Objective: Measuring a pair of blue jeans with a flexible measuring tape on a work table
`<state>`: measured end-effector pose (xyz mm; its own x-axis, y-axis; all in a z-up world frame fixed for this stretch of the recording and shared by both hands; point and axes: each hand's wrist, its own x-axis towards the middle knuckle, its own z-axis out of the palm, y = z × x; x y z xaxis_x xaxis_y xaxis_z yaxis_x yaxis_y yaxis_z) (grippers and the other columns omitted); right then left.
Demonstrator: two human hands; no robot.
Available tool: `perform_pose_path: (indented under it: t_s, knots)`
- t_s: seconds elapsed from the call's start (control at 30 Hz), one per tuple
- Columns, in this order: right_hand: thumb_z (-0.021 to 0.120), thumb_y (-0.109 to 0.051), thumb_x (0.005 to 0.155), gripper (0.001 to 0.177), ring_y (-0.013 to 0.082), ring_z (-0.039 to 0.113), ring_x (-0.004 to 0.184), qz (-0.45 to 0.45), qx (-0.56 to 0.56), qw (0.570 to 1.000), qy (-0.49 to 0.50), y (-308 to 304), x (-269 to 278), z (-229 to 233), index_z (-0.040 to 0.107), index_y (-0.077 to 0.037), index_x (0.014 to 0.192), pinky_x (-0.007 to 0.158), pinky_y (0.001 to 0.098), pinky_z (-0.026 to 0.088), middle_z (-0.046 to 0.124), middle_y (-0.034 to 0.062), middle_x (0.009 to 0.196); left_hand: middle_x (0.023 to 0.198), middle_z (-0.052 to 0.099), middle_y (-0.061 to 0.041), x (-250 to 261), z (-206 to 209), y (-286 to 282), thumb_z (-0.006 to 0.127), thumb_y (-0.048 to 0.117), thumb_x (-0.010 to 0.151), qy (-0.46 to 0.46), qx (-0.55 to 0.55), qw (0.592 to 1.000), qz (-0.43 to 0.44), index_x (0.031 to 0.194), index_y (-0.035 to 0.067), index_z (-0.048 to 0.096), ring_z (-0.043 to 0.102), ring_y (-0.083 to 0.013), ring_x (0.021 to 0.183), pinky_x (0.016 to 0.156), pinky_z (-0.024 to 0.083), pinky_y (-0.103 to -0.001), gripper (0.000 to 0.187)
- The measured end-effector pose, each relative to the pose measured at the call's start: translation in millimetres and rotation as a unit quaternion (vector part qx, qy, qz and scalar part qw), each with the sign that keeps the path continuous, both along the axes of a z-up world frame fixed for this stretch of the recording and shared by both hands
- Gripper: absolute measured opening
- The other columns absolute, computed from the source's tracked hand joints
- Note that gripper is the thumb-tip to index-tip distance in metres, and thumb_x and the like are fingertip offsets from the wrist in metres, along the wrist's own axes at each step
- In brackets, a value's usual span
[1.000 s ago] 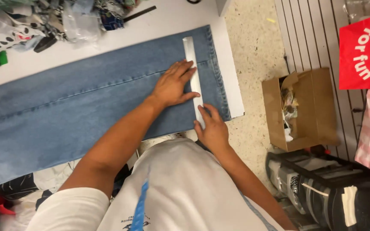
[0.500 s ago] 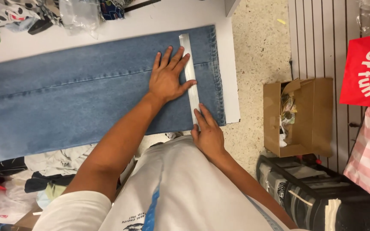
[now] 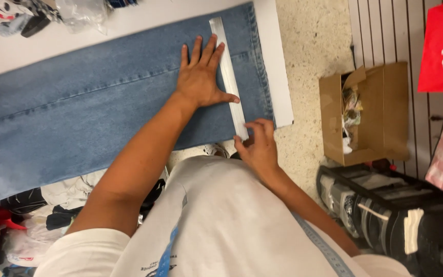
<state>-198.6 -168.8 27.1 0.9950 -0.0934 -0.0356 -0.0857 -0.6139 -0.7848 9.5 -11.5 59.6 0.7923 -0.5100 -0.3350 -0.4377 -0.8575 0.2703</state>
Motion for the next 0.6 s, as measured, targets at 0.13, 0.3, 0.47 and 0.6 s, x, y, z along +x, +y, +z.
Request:
perform_pose_path:
  t_s: [0.13,0.3,0.47,0.6]
  knots:
    - [0.091,-0.034,0.078,0.051,0.0199,0.058,0.088,-0.100,-0.021,0.995,0.019,-6,-24,-12,0.054,-0.009,0.100,0.071,0.0347,0.050,0.056,0.0050,0.096,0.173,-0.013,-0.007,2,19,-12,0.066,0.096,0.056,0.066,0.113,0.991,-0.012,0.166,0.013,-0.003,-0.015,-0.0371,0.156,0.124,-0.009,-0.060,0.154]
    - [0.087,-0.031,0.085,0.039,0.0106,0.050,0.065,-0.147,0.057,0.986,0.060,3,-29,-17,0.062,-0.012,0.107,0.068,0.0286,0.046,0.068,-0.0029,0.092,0.172,-0.017,-0.007,2,23,-13,0.068,0.095,0.058,0.079,0.130,0.988,-0.012,0.166,0.012,-0.006,-0.016,-0.0373,0.156,0.124,-0.007,-0.061,0.155]
    - [0.090,-0.021,0.085,0.026,0.0097,0.054,0.065,-0.129,0.027,0.988,-0.076,7,-34,-42,0.076,-0.010,0.104,0.064,0.0259,0.049,0.065,0.0012,0.083,0.171,-0.020,-0.003,3,34,-12,0.076,0.086,0.060,0.105,0.129,0.986,-0.002,0.167,0.015,-0.008,-0.020,-0.0327,0.155,0.126,-0.007,-0.058,0.154]
    - [0.091,-0.018,0.084,0.026,0.0100,0.055,0.066,-0.124,0.035,0.985,-0.111,6,-33,-42,0.076,-0.008,0.102,0.064,0.0251,0.051,0.069,0.0042,0.087,0.170,-0.020,-0.004,1,27,-12,0.075,0.088,0.061,0.097,0.122,0.988,-0.010,0.167,0.015,-0.009,-0.020,-0.0329,0.155,0.126,-0.006,-0.059,0.154]
